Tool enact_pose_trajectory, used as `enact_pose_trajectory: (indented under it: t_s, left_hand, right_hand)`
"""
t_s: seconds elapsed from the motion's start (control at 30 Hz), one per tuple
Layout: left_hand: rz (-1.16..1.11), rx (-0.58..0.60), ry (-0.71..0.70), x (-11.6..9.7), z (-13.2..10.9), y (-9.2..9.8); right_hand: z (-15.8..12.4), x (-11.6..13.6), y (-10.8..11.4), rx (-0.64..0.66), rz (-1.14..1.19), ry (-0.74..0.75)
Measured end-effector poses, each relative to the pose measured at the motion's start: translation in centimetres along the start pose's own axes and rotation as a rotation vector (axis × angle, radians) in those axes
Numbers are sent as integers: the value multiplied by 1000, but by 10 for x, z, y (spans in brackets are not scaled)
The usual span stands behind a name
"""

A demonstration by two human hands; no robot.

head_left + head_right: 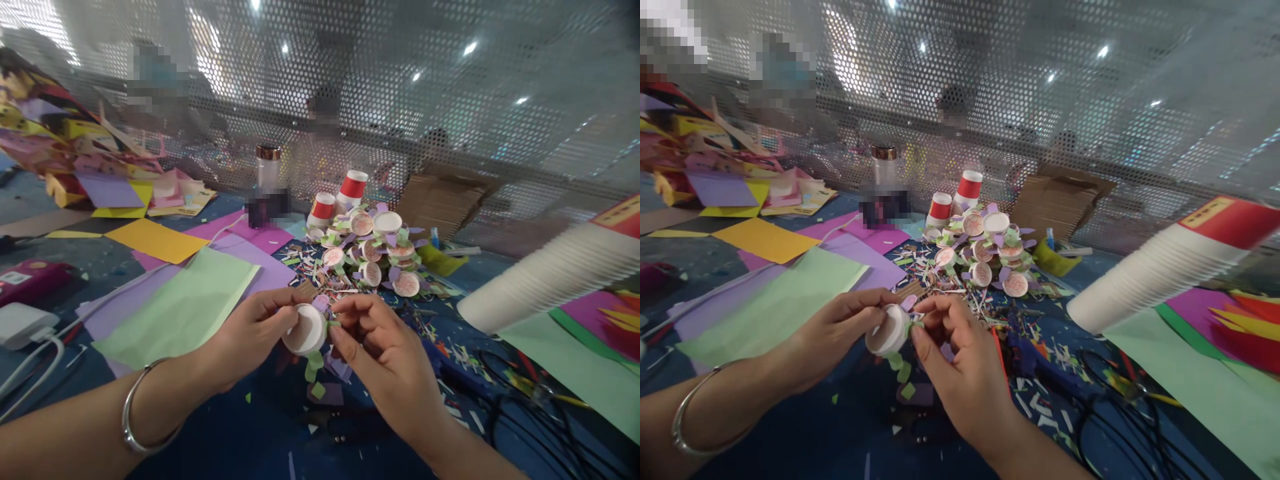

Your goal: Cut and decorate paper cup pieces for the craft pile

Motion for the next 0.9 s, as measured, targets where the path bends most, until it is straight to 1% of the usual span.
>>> enact_pose_trajectory:
  t_s: [0.13, 0.3, 0.4, 0.57, 0.67, 0.83, 0.9]
  left_hand:
    - [105, -31, -65, -9, -1, 3]
    - [251, -68, -127, -16, -1, 7]
    - [268, -55, -148, -17, -1, 6]
    - [280, -54, -144, -17, -1, 7]
    - [210, -52, -127, -15, -1, 6]
    - [-19, -14, 4, -3, 0, 2]
    - [-55, 8, 17, -3, 0, 1]
  right_hand:
    - [-1, -2, -1, 2, 87, -36]
    - [-2, 0, -1, 6, 117, -23]
    - [-1, -2, -2, 17, 125, -42]
    - [-1, -6, -5, 56, 146, -89]
    - [1, -6, -3, 29, 120, -76]
    - [5, -5, 10, -90, 39, -63]
    - [6, -7, 13, -116, 52, -80]
Point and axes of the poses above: each hand's wrist, its own z-axis towards the middle knuckle, its own y-axis out of the back of the hand, x = y × z, the point moved 7 cm from there along z, towards the middle knuckle, and after that the axes turned 1 degree about -y, right-handed, at the moved point
